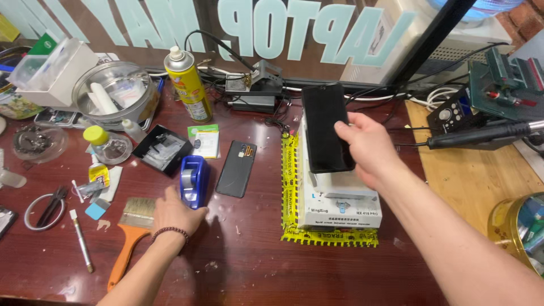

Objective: The person holds a smartphone, powers it on, then pries open the back cover and removes internal components. They use a screwdriver on the exposed chassis and peel the battery out of the phone body, placing the battery on the workbench.

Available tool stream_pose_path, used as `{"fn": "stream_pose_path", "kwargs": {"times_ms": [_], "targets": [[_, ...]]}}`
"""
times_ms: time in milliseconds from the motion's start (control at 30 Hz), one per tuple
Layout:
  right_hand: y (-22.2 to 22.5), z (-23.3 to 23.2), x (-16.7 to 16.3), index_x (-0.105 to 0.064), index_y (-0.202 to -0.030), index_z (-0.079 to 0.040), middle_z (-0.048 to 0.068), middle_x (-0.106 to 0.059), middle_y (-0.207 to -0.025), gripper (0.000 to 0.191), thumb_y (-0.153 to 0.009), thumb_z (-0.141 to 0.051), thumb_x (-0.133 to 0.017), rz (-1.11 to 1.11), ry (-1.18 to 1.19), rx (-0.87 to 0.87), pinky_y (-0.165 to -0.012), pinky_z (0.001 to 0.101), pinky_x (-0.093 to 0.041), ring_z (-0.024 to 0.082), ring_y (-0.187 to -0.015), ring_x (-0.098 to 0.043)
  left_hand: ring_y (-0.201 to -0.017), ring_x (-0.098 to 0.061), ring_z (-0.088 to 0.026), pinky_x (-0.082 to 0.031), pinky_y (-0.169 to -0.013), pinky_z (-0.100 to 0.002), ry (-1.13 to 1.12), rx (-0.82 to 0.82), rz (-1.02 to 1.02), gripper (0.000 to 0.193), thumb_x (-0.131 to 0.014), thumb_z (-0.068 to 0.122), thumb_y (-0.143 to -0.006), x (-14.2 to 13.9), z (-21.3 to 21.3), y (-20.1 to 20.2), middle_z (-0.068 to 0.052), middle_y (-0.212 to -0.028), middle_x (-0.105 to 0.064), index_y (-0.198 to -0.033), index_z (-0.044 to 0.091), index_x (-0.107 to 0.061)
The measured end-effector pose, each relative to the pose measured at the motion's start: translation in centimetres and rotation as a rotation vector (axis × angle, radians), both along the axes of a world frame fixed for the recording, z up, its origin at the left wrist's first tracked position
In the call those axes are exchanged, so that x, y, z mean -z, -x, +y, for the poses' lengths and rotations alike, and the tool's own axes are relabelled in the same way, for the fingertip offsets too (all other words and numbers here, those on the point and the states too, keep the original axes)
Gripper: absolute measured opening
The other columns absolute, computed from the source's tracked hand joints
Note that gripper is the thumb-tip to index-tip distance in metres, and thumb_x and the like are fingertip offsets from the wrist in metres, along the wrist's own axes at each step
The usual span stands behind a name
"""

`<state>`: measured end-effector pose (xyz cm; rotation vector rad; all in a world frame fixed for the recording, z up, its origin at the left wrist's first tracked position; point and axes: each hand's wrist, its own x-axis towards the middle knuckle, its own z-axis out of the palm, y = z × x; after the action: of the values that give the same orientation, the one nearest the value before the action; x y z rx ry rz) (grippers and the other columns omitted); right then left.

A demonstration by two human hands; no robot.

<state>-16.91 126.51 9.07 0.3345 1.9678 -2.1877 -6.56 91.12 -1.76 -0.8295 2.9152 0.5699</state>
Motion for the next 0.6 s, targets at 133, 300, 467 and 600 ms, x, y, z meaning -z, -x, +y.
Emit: {"fn": "stream_pose_path", "kwargs": {"times_ms": [133,300,467,600], "targets": [[0.0,3.5,-2.6,-0.06,-0.126,-0.006,0.004,-0.07,-0.116,0.027,-0.101,-0.016,-0.056,-0.048,0.212,-0.033,-0.094,0.0376,-0.055,0.017,-0.104,-0.068,-0.092,-0.07,-0.032,-0.058,-0.081,-0.045,-0.315,0.13,0.339,0.06,-0.081,0.036,-0.08,-4.9,5.1,2.1,-0.019,-0.104,-0.072,-0.127,0.004,-0.063],[-1.5,2.5,-3.4,-0.057,-0.13,-0.013,0.001,-0.067,-0.127,0.033,-0.097,-0.012,-0.056,0.109,0.517,-0.077,-0.106,0.0429,-0.048,0.019,-0.119,-0.065,-0.096,-0.068,-0.037,-0.059,-0.084,-0.046,-1.782,-0.061,-0.45,0.073,-0.041,0.066,-0.098,-10.8,15.6,8.6,-0.024,-0.112,-0.063,-0.131,0.002,-0.05],[-2.1,4.1,-3.9,-0.053,-0.135,-0.003,0.01,-0.063,-0.13,0.036,-0.1,-0.002,-0.057,0.228,0.287,-0.175,-0.107,0.0445,-0.048,0.023,-0.121,-0.06,-0.107,-0.07,-0.036,-0.056,-0.099,-0.047,-2.243,-0.072,-0.466,0.031,-0.048,0.014,-0.101,-11.5,18.8,15.1,-0.025,-0.122,-0.064,-0.125,-0.004,-0.052],[-1.7,7.0,-4.6,-0.056,-0.135,0.0,0.018,-0.068,-0.122,0.044,-0.091,-0.004,-0.055,-0.047,0.331,-0.016,-0.093,0.042,-0.055,0.027,-0.109,-0.066,-0.106,-0.071,-0.034,-0.059,-0.098,-0.049,-1.969,0.153,-0.443,0.028,-0.05,0.003,-0.098,-9.5,19.9,18.1,-0.021,-0.116,-0.068,-0.123,-0.008,-0.056]]}}
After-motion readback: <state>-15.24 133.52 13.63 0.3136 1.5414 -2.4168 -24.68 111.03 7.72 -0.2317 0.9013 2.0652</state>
